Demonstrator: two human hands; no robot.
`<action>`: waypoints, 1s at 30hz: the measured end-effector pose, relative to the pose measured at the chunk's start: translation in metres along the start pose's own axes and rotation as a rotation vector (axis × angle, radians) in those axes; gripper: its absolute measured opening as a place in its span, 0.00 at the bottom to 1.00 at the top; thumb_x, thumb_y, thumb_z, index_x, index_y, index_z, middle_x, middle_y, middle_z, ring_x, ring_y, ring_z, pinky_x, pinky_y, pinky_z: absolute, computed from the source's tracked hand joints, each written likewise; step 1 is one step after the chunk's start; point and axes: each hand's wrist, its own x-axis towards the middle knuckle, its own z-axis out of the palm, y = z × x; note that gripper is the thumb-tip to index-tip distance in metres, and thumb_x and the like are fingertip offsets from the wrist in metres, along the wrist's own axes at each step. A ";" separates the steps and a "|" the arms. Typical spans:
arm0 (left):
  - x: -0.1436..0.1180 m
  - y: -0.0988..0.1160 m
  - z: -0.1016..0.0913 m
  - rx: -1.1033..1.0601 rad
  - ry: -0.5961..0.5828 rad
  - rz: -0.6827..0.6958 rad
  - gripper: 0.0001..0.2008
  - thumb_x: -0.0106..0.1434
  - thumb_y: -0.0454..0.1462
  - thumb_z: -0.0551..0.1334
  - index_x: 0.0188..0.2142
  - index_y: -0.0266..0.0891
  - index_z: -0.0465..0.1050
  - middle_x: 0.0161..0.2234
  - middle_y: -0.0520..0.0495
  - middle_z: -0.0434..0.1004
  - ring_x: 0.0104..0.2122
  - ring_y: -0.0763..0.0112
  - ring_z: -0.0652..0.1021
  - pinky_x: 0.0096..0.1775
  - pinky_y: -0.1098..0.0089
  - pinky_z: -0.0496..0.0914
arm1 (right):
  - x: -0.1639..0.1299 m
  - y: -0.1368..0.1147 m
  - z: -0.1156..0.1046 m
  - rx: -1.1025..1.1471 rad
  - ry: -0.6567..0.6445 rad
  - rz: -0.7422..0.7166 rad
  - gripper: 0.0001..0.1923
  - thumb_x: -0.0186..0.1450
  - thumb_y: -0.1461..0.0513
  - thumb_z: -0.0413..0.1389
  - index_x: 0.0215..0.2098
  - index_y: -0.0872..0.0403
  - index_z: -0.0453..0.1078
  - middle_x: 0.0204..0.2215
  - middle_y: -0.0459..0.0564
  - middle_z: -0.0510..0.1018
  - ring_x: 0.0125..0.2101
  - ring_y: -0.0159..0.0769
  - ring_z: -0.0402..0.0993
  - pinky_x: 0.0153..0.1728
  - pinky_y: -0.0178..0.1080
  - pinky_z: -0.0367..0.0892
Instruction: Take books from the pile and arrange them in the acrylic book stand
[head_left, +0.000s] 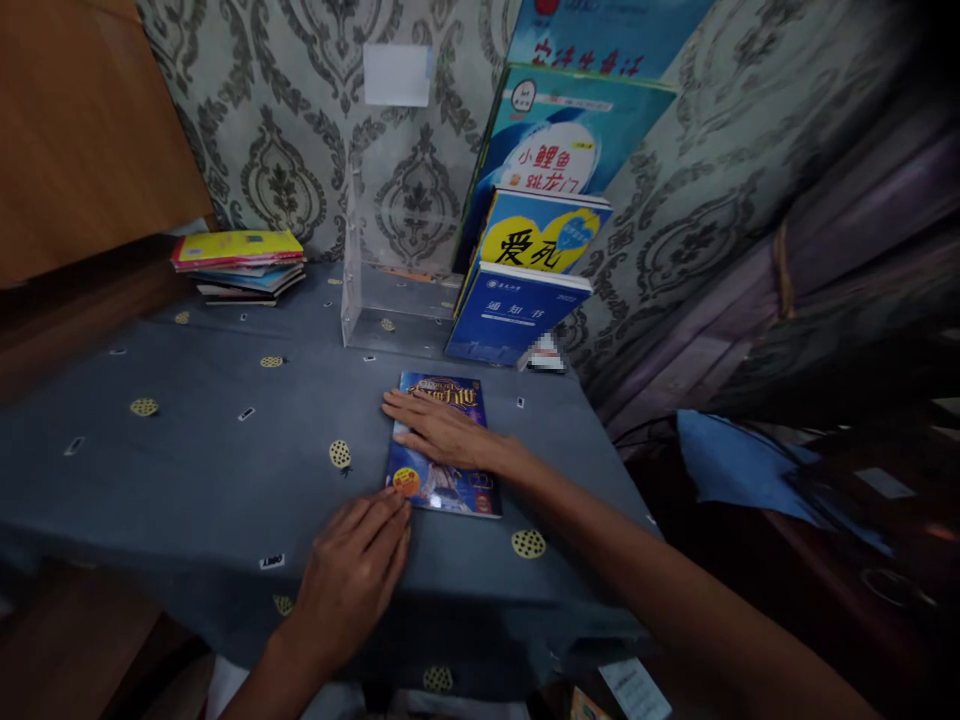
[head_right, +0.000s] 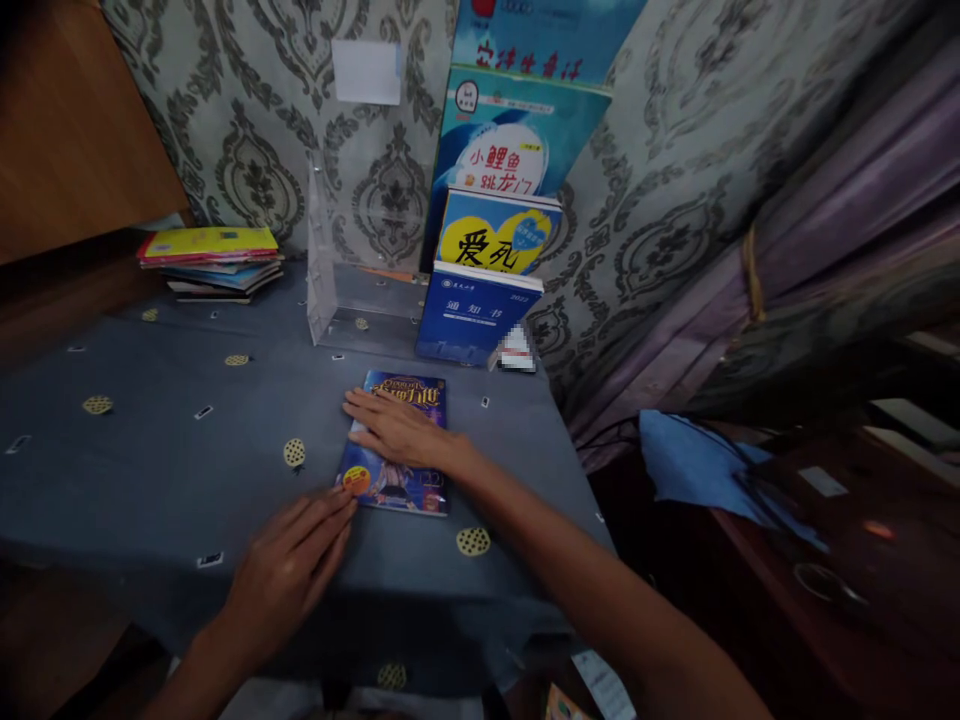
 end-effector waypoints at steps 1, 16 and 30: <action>-0.001 0.000 0.000 -0.002 0.003 -0.003 0.12 0.71 0.30 0.54 0.48 0.35 0.75 0.45 0.43 0.84 0.44 0.63 0.83 0.45 0.62 0.80 | 0.005 0.006 -0.001 -0.016 0.009 0.019 0.29 0.76 0.51 0.45 0.70 0.54 0.57 0.71 0.56 0.55 0.72 0.40 0.47 0.72 0.52 0.44; -0.008 -0.005 0.007 -0.023 0.035 0.007 0.13 0.73 0.32 0.54 0.49 0.39 0.76 0.46 0.44 0.83 0.44 0.63 0.82 0.46 0.62 0.78 | 0.025 0.033 -0.006 -0.090 0.165 0.229 0.31 0.75 0.51 0.47 0.69 0.62 0.57 0.68 0.63 0.61 0.70 0.44 0.54 0.69 0.48 0.53; -0.004 -0.004 0.005 -0.121 -0.005 -0.097 0.13 0.72 0.33 0.55 0.48 0.41 0.77 0.44 0.44 0.83 0.43 0.64 0.82 0.47 0.60 0.78 | 0.003 0.028 -0.005 -0.067 0.263 0.486 0.28 0.75 0.56 0.47 0.67 0.65 0.59 0.69 0.68 0.59 0.71 0.49 0.50 0.70 0.54 0.48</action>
